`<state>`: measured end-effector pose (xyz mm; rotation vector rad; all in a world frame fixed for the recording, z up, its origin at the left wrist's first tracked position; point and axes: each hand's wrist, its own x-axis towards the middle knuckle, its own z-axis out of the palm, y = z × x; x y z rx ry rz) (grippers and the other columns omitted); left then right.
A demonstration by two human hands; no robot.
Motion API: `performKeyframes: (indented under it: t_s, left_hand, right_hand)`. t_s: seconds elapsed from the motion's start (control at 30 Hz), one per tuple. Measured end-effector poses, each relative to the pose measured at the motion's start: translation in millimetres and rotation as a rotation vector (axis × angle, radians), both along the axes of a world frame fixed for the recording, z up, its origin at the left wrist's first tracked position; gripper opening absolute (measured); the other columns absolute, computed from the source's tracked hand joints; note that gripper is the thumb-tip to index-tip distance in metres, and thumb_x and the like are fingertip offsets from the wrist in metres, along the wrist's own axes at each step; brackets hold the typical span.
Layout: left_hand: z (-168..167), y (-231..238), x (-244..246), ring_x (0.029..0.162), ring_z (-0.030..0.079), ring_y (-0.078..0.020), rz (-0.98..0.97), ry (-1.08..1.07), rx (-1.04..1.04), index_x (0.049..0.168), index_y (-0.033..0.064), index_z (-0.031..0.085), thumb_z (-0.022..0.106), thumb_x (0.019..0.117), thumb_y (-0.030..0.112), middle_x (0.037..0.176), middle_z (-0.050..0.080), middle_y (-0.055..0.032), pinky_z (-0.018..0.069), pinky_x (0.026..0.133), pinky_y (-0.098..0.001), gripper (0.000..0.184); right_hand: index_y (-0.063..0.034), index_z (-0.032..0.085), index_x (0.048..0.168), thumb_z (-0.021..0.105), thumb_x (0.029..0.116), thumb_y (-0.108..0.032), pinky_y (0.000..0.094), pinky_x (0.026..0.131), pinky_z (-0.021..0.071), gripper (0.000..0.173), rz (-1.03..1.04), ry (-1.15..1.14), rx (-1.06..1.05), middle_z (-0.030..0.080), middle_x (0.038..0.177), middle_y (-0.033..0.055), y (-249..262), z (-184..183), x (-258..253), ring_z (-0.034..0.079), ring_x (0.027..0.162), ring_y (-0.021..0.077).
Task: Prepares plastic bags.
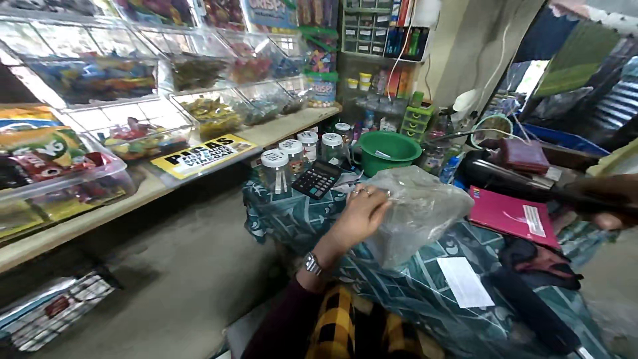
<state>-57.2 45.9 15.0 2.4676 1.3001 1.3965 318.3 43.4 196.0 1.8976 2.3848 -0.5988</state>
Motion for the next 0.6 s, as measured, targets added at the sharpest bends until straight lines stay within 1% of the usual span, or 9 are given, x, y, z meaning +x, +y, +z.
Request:
performKeyframes:
  t_s: [0.03,0.07,0.13,0.2,0.3,0.4,0.47,0.53,0.6]
  left_hand:
    - [2.6,0.7,-4.6,0.103,0.064,-0.0337,-0.005,-0.010,-0.022,0.096,-0.0020,0.071,0.057,0.1023,0.018,0.098,0.067,-0.0165,0.0489,0.093,-0.0546,0.026]
    - [5.5,0.3,-6.5,0.100,0.064,-0.0312,-0.013,-0.026,-0.057,0.096,-0.0016,0.070,0.058,0.1022,0.019,0.097,0.066,-0.0155,0.0486,0.093,-0.0538,0.025]
    - [10.3,-1.7,-4.7,0.096,0.063,-0.0275,-0.023,-0.058,-0.128,0.097,-0.0001,0.067,0.062,0.1012,0.022,0.096,0.064,-0.0135,0.0488,0.090,-0.0512,0.024]
    - [17.1,-8.0,0.5,0.097,0.063,-0.0273,-0.021,-0.083,-0.190,0.101,-0.0005,0.066,0.067,0.0983,0.029,0.098,0.065,-0.0144,0.0505,0.090,-0.0488,0.030]
    - [33.7,-22.7,10.5,0.108,0.061,-0.0321,0.087,-0.008,-0.363,0.111,-0.0007,0.063,0.062,0.1001,0.045,0.108,0.064,-0.0175,0.0457,0.099,-0.0527,0.047]
    - [39.6,-25.0,20.5,0.117,0.058,-0.0383,0.198,0.152,-0.411,0.114,-0.0025,0.063,0.057,0.1013,0.050,0.112,0.064,-0.0206,0.0401,0.103,-0.0586,0.055]
    - [37.6,-22.2,22.4,0.120,0.055,-0.0403,0.201,0.205,-0.403,0.113,-0.0016,0.065,0.056,0.1026,0.048,0.113,0.065,-0.0208,0.0384,0.102,-0.0599,0.051]
    - [34.1,-17.8,22.6,0.117,0.055,-0.0407,0.174,0.184,-0.364,0.110,-0.0015,0.066,0.056,0.1033,0.044,0.109,0.065,-0.0202,0.0379,0.100,-0.0605,0.047]
    - [29.3,-13.3,22.4,0.112,0.057,-0.0412,0.136,0.137,-0.302,0.104,-0.0023,0.067,0.058,0.1029,0.040,0.102,0.066,-0.0197,0.0385,0.097,-0.0615,0.043]
  right_hand:
    - [0.0078,0.055,0.113,0.053,0.1031,-0.006,0.0221,0.072,0.0483,0.016,-0.093,0.026,0.038,0.058,0.085,0.0109,-3.5,-8.4,5.0,0.058,0.075,0.0105]
    - [0.0099,0.055,0.118,0.052,0.1046,-0.006,0.0261,0.077,0.0494,0.021,-0.163,0.050,0.069,0.060,0.092,0.0156,2.1,-24.5,12.2,0.059,0.080,0.0142]
    - [0.0139,0.055,0.129,0.056,0.1064,-0.022,0.0506,0.095,0.0463,0.043,-0.230,0.068,0.053,0.061,0.115,0.0326,35.3,-77.1,33.5,0.060,0.101,0.0355]
    - [0.0161,0.062,0.119,0.063,0.1029,-0.028,0.0676,0.098,0.0413,0.047,-0.239,0.088,0.051,0.061,0.115,0.0389,74.3,-137.7,49.4,0.059,0.109,0.0499]
    - [0.0175,0.063,0.117,0.060,0.1041,-0.024,0.0676,0.102,0.0399,0.043,-0.241,0.041,0.015,0.061,0.119,0.0392,105.4,-186.0,32.3,0.058,0.117,0.0521]
    - [0.0179,0.061,0.120,0.052,0.1052,-0.012,0.0674,0.105,0.0403,0.035,-0.230,-0.139,0.112,0.057,0.129,0.0402,107.3,-170.0,-6.3,0.054,0.126,0.0547]
    - [0.0154,0.063,0.120,0.053,0.1047,-0.011,0.0731,0.097,0.0424,0.032,-0.126,0.032,0.380,0.060,0.122,0.0406,89.4,-138.7,-37.6,0.057,0.117,0.0583]
    - [0.0043,0.061,0.134,0.065,0.1011,-0.021,0.0657,0.098,0.0477,0.042,0.119,0.286,0.544,0.062,0.130,0.0297,73.0,-108.8,-71.0,0.061,0.118,0.0480]
    - [-0.0029,0.057,0.142,0.077,0.0923,-0.026,0.0559,0.105,0.0465,0.058,0.396,0.384,0.494,0.060,0.138,0.0215,63.7,-93.8,-108.4,0.058,0.126,0.0375]
